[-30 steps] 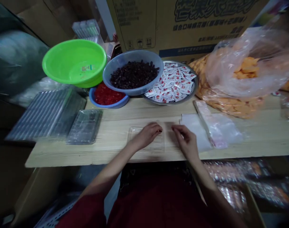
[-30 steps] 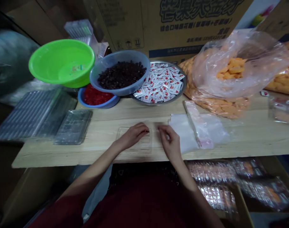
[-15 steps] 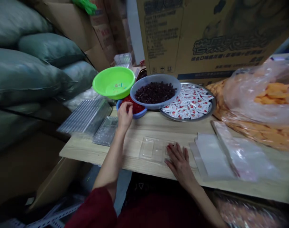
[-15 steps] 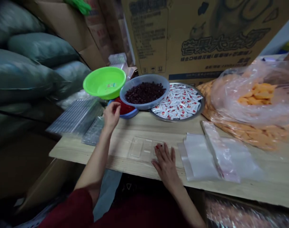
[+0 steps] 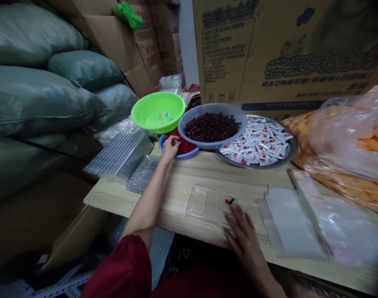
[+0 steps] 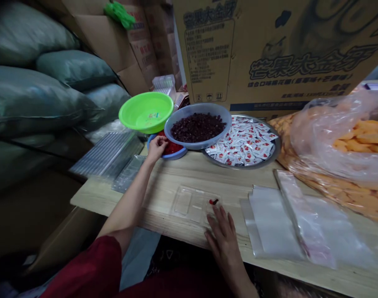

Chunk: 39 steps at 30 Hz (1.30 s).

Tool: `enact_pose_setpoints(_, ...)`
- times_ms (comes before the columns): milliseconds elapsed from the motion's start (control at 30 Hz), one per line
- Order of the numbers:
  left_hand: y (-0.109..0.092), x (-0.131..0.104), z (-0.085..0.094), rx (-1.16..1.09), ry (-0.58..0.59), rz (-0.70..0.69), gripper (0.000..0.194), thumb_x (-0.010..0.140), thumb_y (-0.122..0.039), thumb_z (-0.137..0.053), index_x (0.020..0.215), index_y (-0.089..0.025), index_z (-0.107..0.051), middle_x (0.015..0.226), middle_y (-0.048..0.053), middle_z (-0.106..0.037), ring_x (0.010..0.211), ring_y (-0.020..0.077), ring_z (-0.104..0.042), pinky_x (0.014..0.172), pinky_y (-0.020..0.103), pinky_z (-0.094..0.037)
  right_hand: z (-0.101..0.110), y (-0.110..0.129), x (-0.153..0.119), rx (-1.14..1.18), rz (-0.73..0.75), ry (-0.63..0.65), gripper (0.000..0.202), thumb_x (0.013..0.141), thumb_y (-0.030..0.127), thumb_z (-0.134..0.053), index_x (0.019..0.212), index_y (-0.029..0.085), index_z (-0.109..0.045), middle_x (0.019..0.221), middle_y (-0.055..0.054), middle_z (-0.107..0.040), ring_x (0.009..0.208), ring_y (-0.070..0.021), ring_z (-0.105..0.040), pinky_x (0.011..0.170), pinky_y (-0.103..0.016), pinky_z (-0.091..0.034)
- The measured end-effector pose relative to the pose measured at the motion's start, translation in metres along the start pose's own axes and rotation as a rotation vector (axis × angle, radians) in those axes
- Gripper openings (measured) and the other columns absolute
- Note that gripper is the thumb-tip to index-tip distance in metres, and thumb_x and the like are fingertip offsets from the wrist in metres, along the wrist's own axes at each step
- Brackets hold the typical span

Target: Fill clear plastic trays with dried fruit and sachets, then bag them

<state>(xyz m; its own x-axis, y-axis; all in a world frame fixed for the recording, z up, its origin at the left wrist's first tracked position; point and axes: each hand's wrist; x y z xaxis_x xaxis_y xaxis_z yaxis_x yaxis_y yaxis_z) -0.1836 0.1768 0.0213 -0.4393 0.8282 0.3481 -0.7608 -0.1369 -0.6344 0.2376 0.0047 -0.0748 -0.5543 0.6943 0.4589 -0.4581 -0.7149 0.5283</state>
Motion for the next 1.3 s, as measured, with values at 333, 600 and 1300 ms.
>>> enact_pose_setpoints(333,-0.018,0.011,-0.008,-0.009,-0.004,-0.056,0.017,0.074,-0.019,-0.078,0.082,-0.020,-0.063,0.096,0.006,-0.061,0.100,0.0234,-0.061,0.098,0.037,-0.047,0.000,-0.003,-0.005,0.145,-0.113,-0.068,0.050,0.102,0.020,-0.053,0.151,0.032,-0.049,0.162,-0.005,-0.041,0.152,-0.0278,-0.034,0.124,-0.059,-0.032)
enact_pose_setpoints(600,-0.034,-0.002,0.012,-0.147,-0.343,0.030,0.011,0.096,-0.026,-0.048,0.094,-0.020,-0.057,0.086,0.002,-0.062,0.079,0.0150,-0.062,0.077,0.026,-0.050,-0.002,-0.007,-0.006,0.154,-0.152,-0.147,0.044,0.100,0.023,-0.055,0.144,0.028,-0.058,0.157,-0.008,-0.048,0.142,-0.0295,-0.051,0.111,-0.051,-0.053)
enact_pose_setpoints(1300,-0.170,0.066,-0.053,0.149,0.306,-0.194,0.008,0.082,-0.016,-0.070,0.089,-0.017,-0.072,0.098,0.013,-0.074,0.100,0.0283,-0.069,0.094,0.042,-0.050,-0.003,-0.003,-0.007,0.217,-0.221,-0.212,0.035,0.100,0.024,-0.055,0.134,0.023,-0.064,0.150,-0.014,-0.054,0.135,-0.0315,-0.057,0.109,-0.058,-0.052)
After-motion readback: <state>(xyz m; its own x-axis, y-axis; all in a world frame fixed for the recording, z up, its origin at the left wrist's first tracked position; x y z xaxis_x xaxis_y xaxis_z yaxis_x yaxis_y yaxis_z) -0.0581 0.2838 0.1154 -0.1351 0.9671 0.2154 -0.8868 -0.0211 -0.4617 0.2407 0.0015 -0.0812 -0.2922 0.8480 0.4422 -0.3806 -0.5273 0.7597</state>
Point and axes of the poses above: each hand's wrist, its own x-axis towards the middle knuckle, its own z-axis out of the back of the hand, y = z × x
